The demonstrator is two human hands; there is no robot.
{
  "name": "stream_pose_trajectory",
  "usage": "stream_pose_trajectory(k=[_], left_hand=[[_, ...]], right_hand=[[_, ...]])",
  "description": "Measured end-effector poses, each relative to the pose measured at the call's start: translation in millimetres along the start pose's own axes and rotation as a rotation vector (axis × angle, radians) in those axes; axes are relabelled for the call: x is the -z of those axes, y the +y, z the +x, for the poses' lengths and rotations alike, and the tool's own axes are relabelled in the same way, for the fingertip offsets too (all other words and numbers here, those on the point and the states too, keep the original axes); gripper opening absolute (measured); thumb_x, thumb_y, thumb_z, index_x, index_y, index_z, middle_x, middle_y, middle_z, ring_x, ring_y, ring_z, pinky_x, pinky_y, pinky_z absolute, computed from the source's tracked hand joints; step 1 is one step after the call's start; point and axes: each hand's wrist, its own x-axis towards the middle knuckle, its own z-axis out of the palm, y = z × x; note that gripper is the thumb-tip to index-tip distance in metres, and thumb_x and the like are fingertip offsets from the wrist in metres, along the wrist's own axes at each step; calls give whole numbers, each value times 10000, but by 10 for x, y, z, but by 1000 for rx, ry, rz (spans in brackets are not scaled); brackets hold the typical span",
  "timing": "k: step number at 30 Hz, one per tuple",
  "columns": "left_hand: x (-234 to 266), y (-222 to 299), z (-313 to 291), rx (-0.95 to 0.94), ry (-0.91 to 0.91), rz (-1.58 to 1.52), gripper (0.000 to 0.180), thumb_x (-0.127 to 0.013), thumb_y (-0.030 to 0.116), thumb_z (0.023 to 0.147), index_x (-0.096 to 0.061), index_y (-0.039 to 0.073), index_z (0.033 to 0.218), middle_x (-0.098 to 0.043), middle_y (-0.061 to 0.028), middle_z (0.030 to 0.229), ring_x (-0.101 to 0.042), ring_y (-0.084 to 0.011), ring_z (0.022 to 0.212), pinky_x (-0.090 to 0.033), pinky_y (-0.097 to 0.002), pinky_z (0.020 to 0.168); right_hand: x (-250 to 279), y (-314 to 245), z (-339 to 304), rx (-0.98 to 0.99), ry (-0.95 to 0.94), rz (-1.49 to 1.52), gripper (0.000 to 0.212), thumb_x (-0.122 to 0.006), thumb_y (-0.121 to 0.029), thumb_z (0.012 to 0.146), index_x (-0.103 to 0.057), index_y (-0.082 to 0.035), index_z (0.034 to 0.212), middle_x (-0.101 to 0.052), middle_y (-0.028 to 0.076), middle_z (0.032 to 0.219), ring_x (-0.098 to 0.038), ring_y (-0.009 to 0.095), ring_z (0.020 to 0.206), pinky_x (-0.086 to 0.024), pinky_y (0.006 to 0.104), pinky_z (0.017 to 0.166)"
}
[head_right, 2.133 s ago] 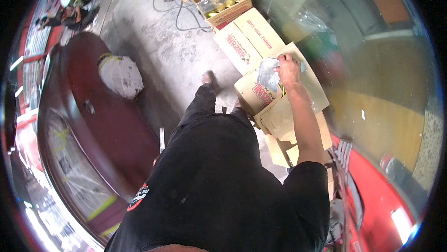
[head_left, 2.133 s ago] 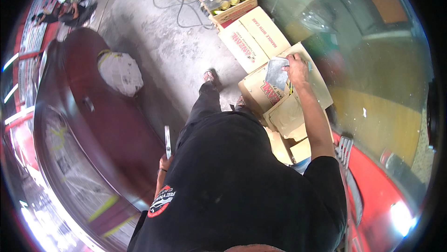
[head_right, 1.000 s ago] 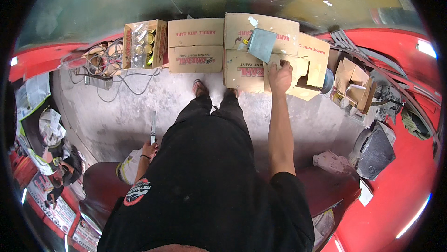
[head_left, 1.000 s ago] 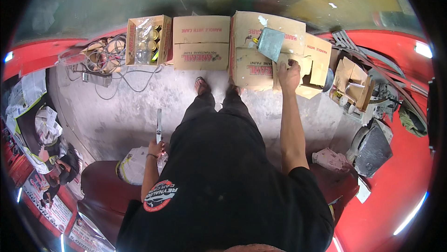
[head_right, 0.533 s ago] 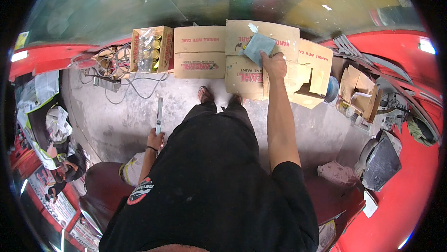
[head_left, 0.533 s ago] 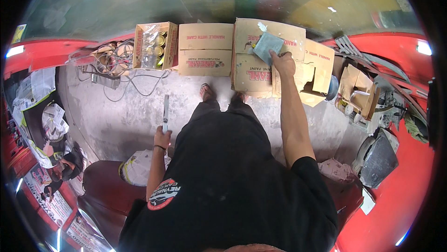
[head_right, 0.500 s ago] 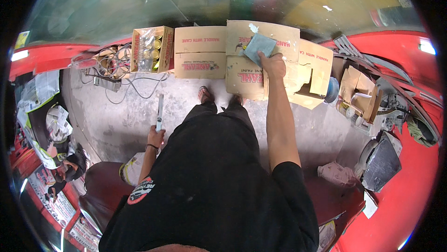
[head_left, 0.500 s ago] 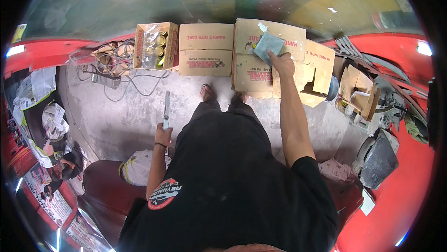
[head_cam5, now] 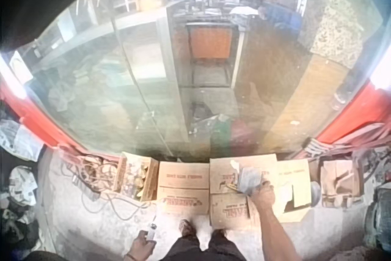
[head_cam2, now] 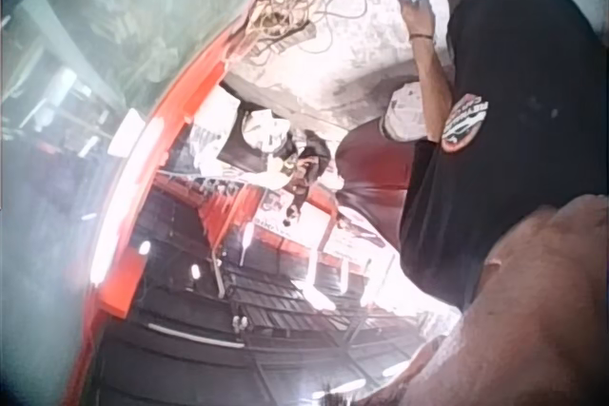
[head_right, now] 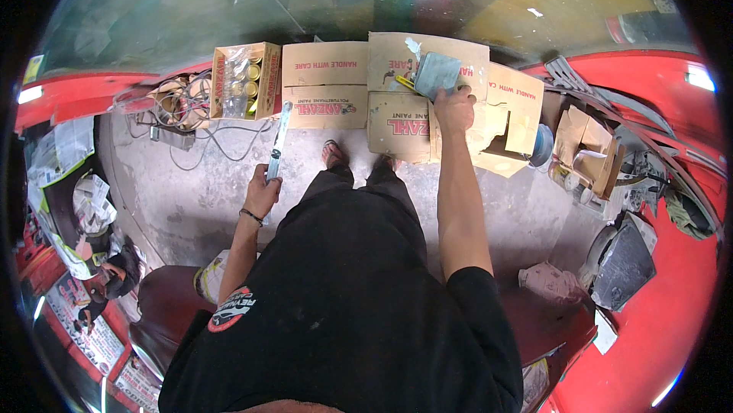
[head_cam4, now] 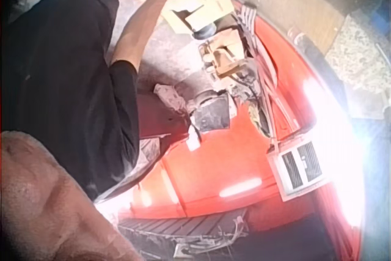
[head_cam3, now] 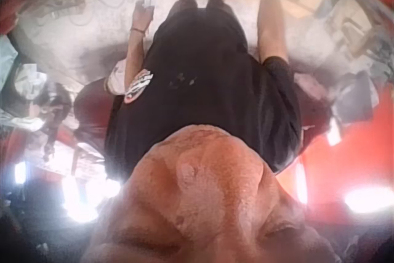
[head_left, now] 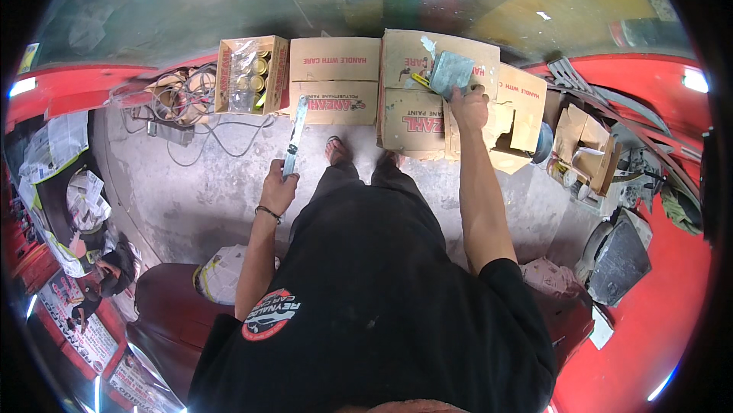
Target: The person walks through a workshop, picks up a sanding block, and then sits on the floor. They pour a liquid from a yellow can onto a cloth and use it to wipe their hands and a paint sprayer cup. The person then uses the cloth to clean the inside of the sprayer cup and the sprayer nozzle.
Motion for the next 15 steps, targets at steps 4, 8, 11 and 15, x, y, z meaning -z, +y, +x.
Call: stream_pose_trajectory(k=[4, 8, 11, 15], left_hand=[[32, -94, -62, 9, 16, 20, 363, -657, 170, 911, -540, -17, 1199, -685, -179, 747, -697, -315, 689, -525, -439, 638], [-20, -250, -38, -30, 28, -5, 291, -643, 124, 939, -527, 1, 1175, -628, -82, 684, -601, -187, 570, -469, -352, 521], [22, -243, -69, -8, 30, 4, 320, -653, 153, 929, -534, -1, 1182, -660, -140, 727, -653, -270, 646, -498, -407, 595], [88, -124, -145, 10, 24, 31, 355, -665, 185, 918, -540, -3, 1192, -688, -196, 764, -705, -346, 719, -529, -455, 662]], right_hand=[[156, -509, -405, -27, 13, -79, 987, -787, -673, 765, -422, -85, 1468, -504, 219, 1389, -630, 441, 1168, -561, 530, 934], [144, -606, -346, -82, -65, -141, 1064, -848, -635, 727, -360, -129, 1525, -470, 198, 1419, -596, 428, 1211, -551, 527, 958], [187, -570, -248, -92, -54, -159, 1076, -887, -570, 710, -350, -125, 1529, -527, 194, 1393, -621, 415, 1192, -552, 508, 965], [-155, 182, 255, 67, 44, 188, 1031, -911, -506, 701, -404, -97, 1501, -653, 203, 1280, -681, 371, 1136, -557, 470, 959]])
